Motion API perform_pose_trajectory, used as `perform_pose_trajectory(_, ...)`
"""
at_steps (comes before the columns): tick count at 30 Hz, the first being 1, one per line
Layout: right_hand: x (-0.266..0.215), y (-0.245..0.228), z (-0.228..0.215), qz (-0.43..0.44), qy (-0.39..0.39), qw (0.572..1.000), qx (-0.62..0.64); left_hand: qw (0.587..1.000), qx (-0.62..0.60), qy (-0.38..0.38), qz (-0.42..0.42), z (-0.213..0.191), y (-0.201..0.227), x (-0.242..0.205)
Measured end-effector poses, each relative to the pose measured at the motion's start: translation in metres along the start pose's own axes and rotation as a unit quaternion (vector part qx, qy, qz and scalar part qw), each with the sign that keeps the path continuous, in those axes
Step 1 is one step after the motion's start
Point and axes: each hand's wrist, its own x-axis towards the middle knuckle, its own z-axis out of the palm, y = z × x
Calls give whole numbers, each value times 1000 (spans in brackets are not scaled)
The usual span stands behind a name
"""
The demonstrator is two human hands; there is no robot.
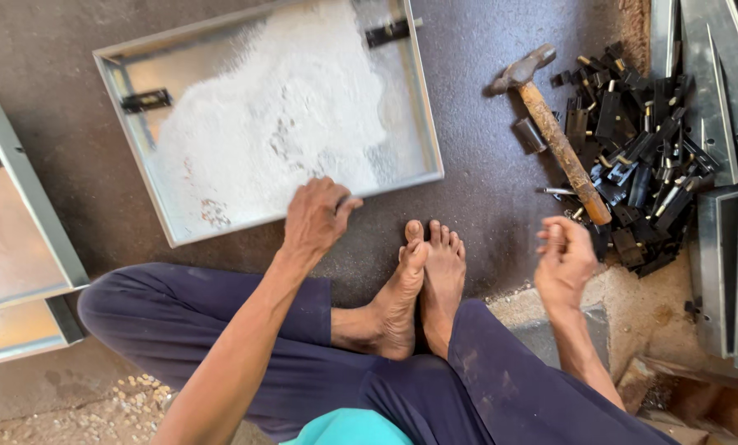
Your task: The person sits on the floor and uses a hammer to attach black metal brackets to a rectangular metal frame. They repeatedly position the brackets and strike them with the hammer to secure them in place.
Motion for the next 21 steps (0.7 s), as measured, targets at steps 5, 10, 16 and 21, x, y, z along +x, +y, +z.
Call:
perform_pose_trajectory(5, 11, -70, 46, -315, -38, 948, 6, 992, -127, 18, -8, -68, 37, 1)
perform_pose_trajectory(10, 126, -146, 165, -420, -15, 905, 67, 976, -36, 165, 137, -182, 57, 67)
perform_pose_trajectory(16, 179, -181, 184, -432, -73, 899, 11, 981, -92, 140, 98, -205, 62, 89)
perform_pose_trajectory(21, 118, -103, 62, -357, -5, 934, -12, 987, -152, 54, 15, -84, 54, 7)
